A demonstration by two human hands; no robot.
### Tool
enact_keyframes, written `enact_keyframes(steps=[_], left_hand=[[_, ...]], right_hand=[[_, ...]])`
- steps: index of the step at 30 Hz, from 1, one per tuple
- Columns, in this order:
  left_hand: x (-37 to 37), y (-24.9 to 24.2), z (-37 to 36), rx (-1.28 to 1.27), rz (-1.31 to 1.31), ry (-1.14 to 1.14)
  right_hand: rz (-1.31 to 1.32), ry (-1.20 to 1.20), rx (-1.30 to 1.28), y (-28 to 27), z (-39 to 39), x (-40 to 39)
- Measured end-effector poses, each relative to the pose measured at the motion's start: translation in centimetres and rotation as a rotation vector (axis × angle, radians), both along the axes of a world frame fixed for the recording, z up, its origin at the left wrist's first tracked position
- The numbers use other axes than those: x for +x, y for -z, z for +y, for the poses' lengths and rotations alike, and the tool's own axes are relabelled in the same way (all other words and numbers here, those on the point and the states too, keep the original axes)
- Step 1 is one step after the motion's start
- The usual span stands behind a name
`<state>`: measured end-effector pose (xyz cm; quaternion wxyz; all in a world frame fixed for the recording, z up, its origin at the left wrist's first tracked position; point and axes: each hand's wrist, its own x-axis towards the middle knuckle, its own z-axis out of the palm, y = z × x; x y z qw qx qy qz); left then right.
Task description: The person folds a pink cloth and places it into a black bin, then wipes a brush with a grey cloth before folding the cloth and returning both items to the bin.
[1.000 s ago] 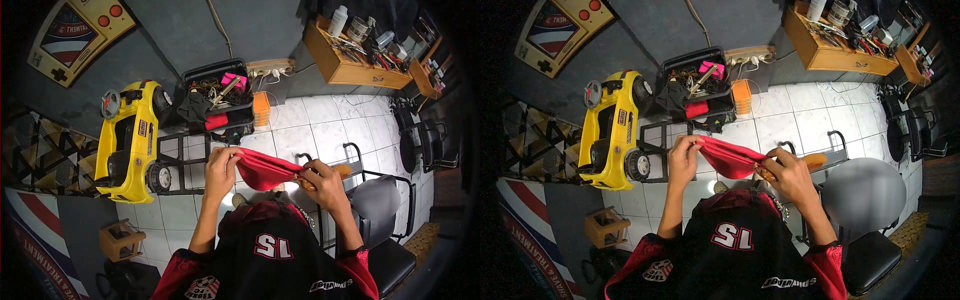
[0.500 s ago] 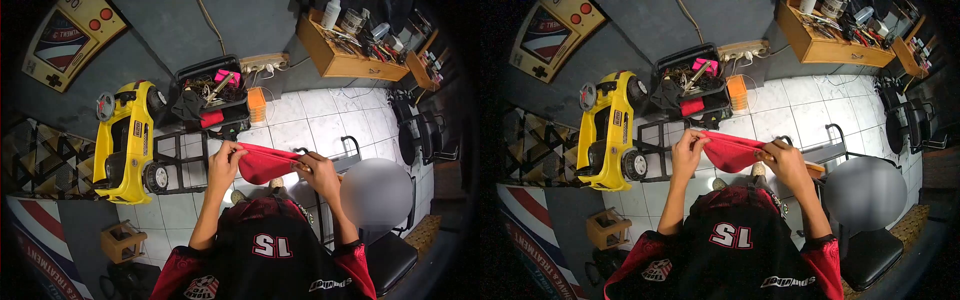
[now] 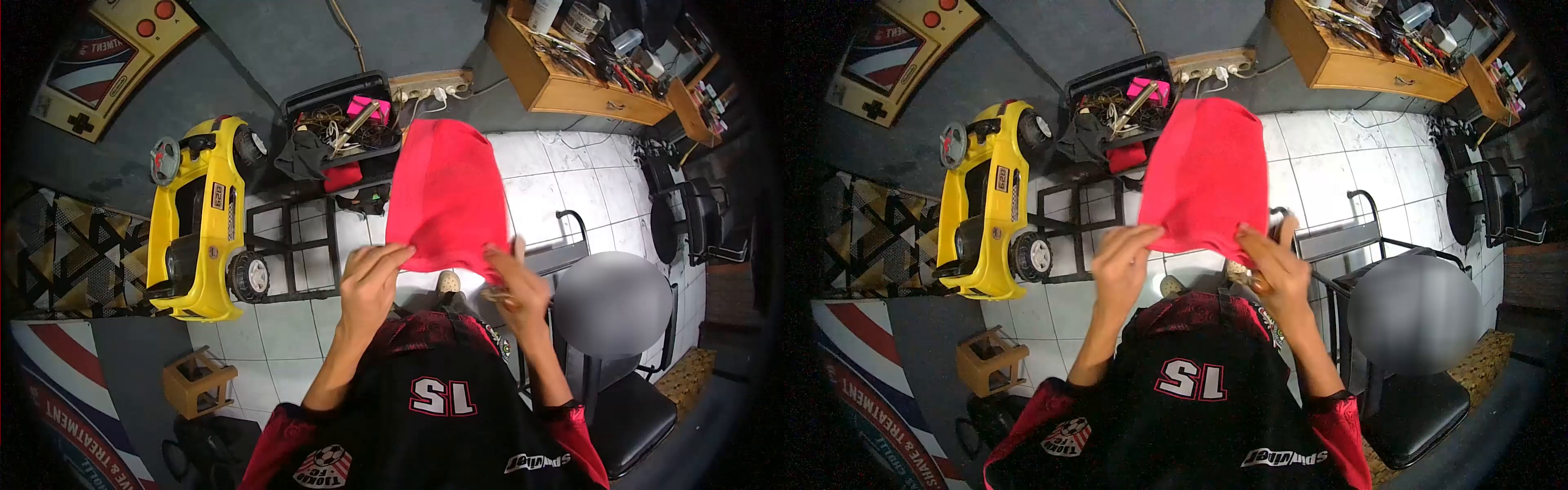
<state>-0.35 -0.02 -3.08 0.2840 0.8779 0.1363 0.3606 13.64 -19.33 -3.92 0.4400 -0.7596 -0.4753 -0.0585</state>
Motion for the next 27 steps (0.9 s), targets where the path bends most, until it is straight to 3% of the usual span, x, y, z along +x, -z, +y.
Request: enact_keyframes(steps=[2, 3, 5, 6, 8, 11, 13, 15, 21, 25, 27], left_hand=[[-2.5, 5.5, 0.8, -0.053, 0.293, 0.064], [-3.3, 6.3, 0.5, -0.047, 0.287, 0.067], [-4.7, 7.0, -0.2, -0.182, 0.438, 0.103], [-5.4, 7.0, -0.1, -0.182, 0.444, 0.107], [-5.2, 6.8, 0.6, -0.157, 0.698, 0.195], [-3.2, 3.5, -0.3, -0.029, 0.686, 0.291], [-0.9, 0.9, -1.4, -0.072, 0.559, 0.487], [0.6, 1.4, -2.6, -0.166, 0.564, 0.567], [5.0, -1.4, -4.4, 0.029, 0.321, 0.754], [6.2, -3.9, -6.0, 0.009, 0.256, 0.87], [6.3, -4.8, -6.5, 0.003, 0.228, 0.918]], right_hand=[[0.298, -0.045, -0.297, 4.7, -1.6, -0.8], [0.434, -0.016, -0.411, 5.8, -2.2, -1.4], [0.473, 0.026, -0.377, 5.5, -2.2, -3.0], [0.499, -0.015, -0.366, 4.8, -2.0, -3.3], [0.438, -0.055, -0.357, 4.7, -1.6, -3.4], [0.379, -0.101, -0.317, 3.5, -0.9, -3.8], [0.477, -0.079, -0.216, 2.2, -0.7, -4.4], [0.454, -0.047, -0.165, 1.5, -1.2, -4.4], [0.369, 0.182, 0.04, -0.2, -4.2, -4.1], [0.284, 0.228, 0.224, -0.4, -5.7, -4.6], [0.45, 0.232, 0.141, -1.3, -6.8, -5.6]])
